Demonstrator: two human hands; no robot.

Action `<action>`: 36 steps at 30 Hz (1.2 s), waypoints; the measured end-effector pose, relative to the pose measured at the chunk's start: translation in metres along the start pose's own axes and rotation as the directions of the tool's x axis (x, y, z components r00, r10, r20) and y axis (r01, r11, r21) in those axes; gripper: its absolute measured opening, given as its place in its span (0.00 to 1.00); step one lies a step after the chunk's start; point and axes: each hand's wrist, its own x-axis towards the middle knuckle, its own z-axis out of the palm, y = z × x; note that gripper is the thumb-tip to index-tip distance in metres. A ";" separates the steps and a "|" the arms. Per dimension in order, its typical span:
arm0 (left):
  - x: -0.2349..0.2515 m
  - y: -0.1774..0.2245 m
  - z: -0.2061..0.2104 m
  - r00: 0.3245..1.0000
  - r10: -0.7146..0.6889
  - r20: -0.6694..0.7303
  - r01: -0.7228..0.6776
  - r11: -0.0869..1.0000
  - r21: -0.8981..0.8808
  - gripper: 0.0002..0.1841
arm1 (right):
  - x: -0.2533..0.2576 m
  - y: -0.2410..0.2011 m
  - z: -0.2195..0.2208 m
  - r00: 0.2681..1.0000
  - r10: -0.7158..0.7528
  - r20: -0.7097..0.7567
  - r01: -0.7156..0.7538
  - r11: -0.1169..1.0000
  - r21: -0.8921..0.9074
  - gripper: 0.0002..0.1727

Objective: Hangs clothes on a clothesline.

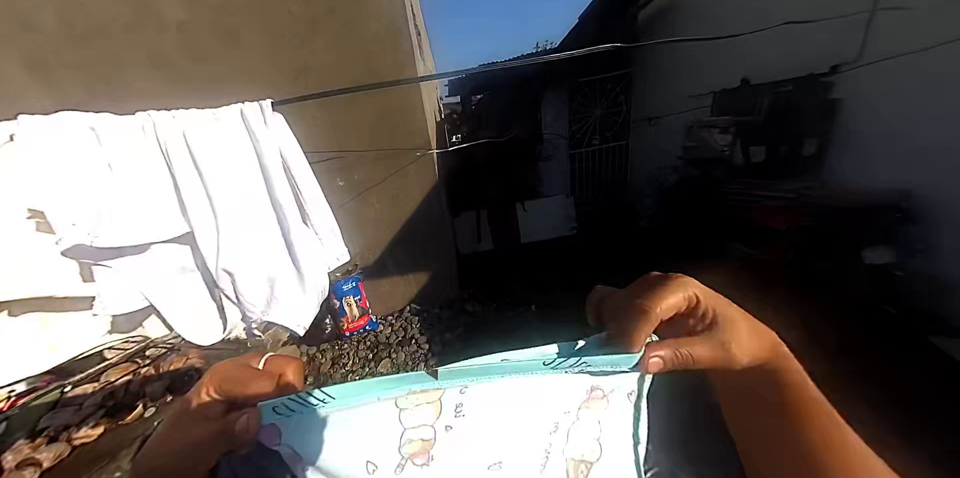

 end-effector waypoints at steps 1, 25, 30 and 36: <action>0.003 0.001 0.004 1.000 0.001 -0.031 -0.001 1.000 0.023 0.09 | -0.009 0.002 -0.014 0.996 0.069 -0.063 -0.073 0.994 -0.076 0.08; 0.044 0.032 0.068 0.786 -0.015 -0.618 0.616 0.095 0.782 0.26 | -0.016 0.012 -0.105 0.969 0.195 -0.148 -0.222 0.956 -0.190 0.10; 0.074 0.041 0.091 0.688 -0.109 -0.717 0.714 -0.070 0.696 0.13 | -0.006 0.007 -0.099 0.952 0.236 -0.193 -0.269 0.949 -0.166 0.06; 0.088 0.044 0.096 0.664 -0.083 -0.743 0.746 0.001 0.666 0.07 | 0.003 0.010 -0.091 0.874 0.326 -0.361 -0.389 0.913 -0.119 0.07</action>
